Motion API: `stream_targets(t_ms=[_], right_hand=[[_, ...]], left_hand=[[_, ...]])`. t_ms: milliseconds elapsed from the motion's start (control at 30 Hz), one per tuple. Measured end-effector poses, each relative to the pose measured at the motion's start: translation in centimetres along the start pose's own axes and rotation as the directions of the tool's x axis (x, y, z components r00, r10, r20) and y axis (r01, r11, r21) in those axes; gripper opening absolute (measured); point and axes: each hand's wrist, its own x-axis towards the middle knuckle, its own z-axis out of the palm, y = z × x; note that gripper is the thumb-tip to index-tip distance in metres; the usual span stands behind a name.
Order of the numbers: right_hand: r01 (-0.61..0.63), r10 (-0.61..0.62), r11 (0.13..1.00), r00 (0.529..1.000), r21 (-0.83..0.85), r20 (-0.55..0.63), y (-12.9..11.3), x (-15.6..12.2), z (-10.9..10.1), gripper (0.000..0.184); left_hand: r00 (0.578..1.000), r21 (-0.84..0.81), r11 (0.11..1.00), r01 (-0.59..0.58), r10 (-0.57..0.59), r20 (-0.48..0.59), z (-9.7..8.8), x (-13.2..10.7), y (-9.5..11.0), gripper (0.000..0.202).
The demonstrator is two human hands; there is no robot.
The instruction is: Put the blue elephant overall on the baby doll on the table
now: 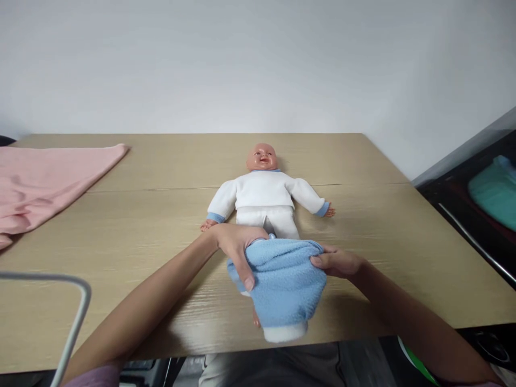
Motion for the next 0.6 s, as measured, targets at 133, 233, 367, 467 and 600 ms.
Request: stream_targets(t_ms=[133,233,367,467,600], right_hand=[[-0.061,0.067,0.982,0.997,-0.177,0.027,-1.0,-0.1,0.7,0.056],[-0.075,0.121,0.955,0.982,-0.288,0.144,-1.7,-0.1,1.1,0.055],[0.008,0.115,0.928,0.945,-0.372,0.307,-1.9,0.3,1.2,0.058],[0.040,0.057,0.948,0.955,-0.317,0.292,-1.0,0.5,0.7,0.056],[0.080,-0.068,0.995,0.983,-0.061,0.172,1.1,0.7,-0.3,0.056]], left_hand=[[0.999,-0.002,1.000,-0.024,0.024,-0.034,0.1,0.0,-0.3,0.041],[0.998,-0.019,0.999,-0.037,0.036,-0.057,0.0,0.0,-0.7,0.039],[0.995,0.043,0.998,-0.040,0.044,-0.087,0.1,0.2,-0.7,0.042],[0.993,0.060,0.998,-0.031,0.037,-0.111,0.2,0.2,-0.6,0.044],[0.993,0.015,0.999,-0.050,0.051,-0.108,0.4,0.2,-0.6,0.042]])
